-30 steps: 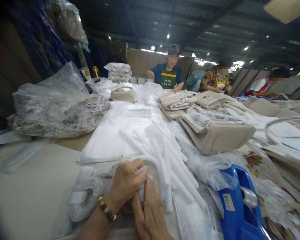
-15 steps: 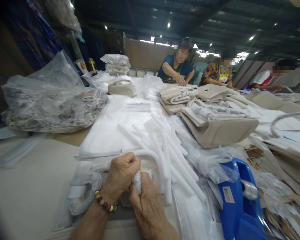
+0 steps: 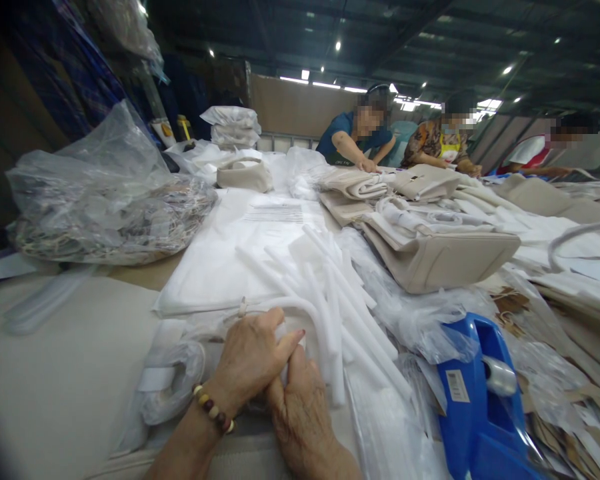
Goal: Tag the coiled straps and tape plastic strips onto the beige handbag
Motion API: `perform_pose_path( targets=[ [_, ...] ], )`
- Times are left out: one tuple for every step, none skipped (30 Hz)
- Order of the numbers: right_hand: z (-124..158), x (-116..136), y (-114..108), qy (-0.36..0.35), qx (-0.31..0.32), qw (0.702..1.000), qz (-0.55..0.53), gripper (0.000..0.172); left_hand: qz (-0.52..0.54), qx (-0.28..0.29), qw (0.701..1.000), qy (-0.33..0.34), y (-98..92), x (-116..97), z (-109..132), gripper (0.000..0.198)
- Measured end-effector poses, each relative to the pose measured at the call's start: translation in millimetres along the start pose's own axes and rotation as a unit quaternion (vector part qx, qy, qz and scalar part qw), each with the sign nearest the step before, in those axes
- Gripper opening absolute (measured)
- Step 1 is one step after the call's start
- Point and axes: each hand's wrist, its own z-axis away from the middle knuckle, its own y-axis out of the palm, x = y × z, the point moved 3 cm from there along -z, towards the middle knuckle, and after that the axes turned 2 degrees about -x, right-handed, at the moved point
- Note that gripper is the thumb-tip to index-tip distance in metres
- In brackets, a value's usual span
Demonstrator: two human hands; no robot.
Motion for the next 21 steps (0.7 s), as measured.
perform_pose_path(
  targets=[
    [-0.3, -1.9, 0.2, 0.002, -0.005, 1.000, -0.007, 0.041, 0.000, 0.000, 1.000, 0.000, 0.8, -1.0, 0.4, 0.020],
    [-0.6, -3.7, 0.3, 0.003, -0.011, 1.000, -0.010, 0.040, 0.005, -0.004, 1.000, -0.002, 1.9, -0.9, 0.4, 0.018],
    [-0.8, -5.1, 0.5, -0.005, -0.017, 1.000, -0.007, 0.037, 0.016, -0.010, 1.000, -0.006, 3.4, 0.2, -0.1, 0.016],
    [-1.0, -6.0, 0.7, -0.018, -0.022, 1.000, 0.000, 0.033, 0.033, -0.017, 0.999, -0.012, 5.2, 2.1, -1.0, 0.015],
    [-1.0, -6.5, 1.0, -0.035, -0.027, 0.999, 0.012, 0.029, 0.054, -0.026, 0.998, -0.018, 7.0, 4.5, -2.0, 0.014],
    [-0.9, -6.6, 1.2, -0.056, -0.033, 0.998, 0.026, 0.025, 0.076, -0.034, 0.996, -0.023, 8.7, 7.2, -3.2, 0.013],
    [-0.7, -6.4, 1.3, -0.077, -0.040, 0.995, 0.041, 0.022, 0.098, -0.042, 0.994, -0.027, 10.1, 9.6, -4.4, 0.014],
    [-0.5, -6.2, 1.5, -0.094, -0.045, 0.993, 0.057, 0.020, 0.117, -0.050, 0.991, -0.031, 11.0, 11.9, -5.5, 0.016],
    [-0.5, -6.1, 1.6, -0.106, -0.051, 0.990, 0.072, 0.019, 0.131, -0.058, 0.989, -0.035, 11.5, 13.7, -6.5, 0.018],
    [-0.6, -5.8, 1.7, -0.112, -0.055, 0.988, 0.085, 0.019, 0.140, -0.064, 0.987, -0.039, 11.5, 14.9, -7.3, 0.019],
    [-0.8, -5.4, 2.0, -0.116, -0.056, 0.987, 0.096, 0.019, 0.144, -0.067, 0.986, -0.043, 11.3, 15.7, -8.0, 0.019],
    [-1.1, -4.7, 2.3, -0.117, -0.054, 0.986, 0.105, 0.019, 0.146, -0.070, 0.986, -0.047, 10.7, 16.1, -8.6, 0.020],
    [-1.5, -4.0, 2.6, -0.114, -0.051, 0.986, 0.112, 0.020, 0.145, -0.072, 0.985, -0.050, 10.0, 16.3, -9.0, 0.019],
    [-2.0, -3.2, 2.9, -0.103, -0.046, 0.987, 0.115, 0.020, 0.144, -0.073, 0.985, -0.055, 9.4, 16.6, -9.3, 0.019],
    [-2.5, -2.5, 3.1, -0.086, -0.039, 0.989, 0.116, 0.021, 0.145, -0.073, 0.985, -0.060, 8.8, 16.9, -9.6, 0.019],
    [-3.1, -1.9, 3.3, -0.063, -0.030, 0.991, 0.117, 0.023, 0.146, -0.074, 0.984, -0.063, 8.3, 17.3, -9.8, 0.019],
    [-3.5, -1.2, 3.4, -0.038, -0.021, 0.992, 0.118, 0.024, 0.149, -0.077, 0.984, -0.067, 7.9, 17.9, -10.0, 0.018],
    [-3.8, -0.2, 3.3, -0.017, -0.012, 0.992, 0.121, 0.026, 0.152, -0.080, 0.983, -0.068, 7.7, 18.5, -10.2, 0.017],
    [-4.0, 1.3, 3.1, -0.003, -0.004, 0.992, 0.125, 0.027, 0.155, -0.083, 0.982, -0.069, 7.7, 19.3, -10.4, 0.016],
    [-4.1, 3.2, 2.8, 0.002, 0.002, 0.992, 0.128, 0.027, 0.158, -0.087, 0.981, -0.069, 7.8, 20.1, -10.5, 0.015],
    [-4.2, 5.3, 2.2, 0.001, 0.005, 0.991, 0.131, 0.027, 0.160, -0.089, 0.980, -0.070, 7.9, 21.0, -10.7, 0.013]
  ],
)
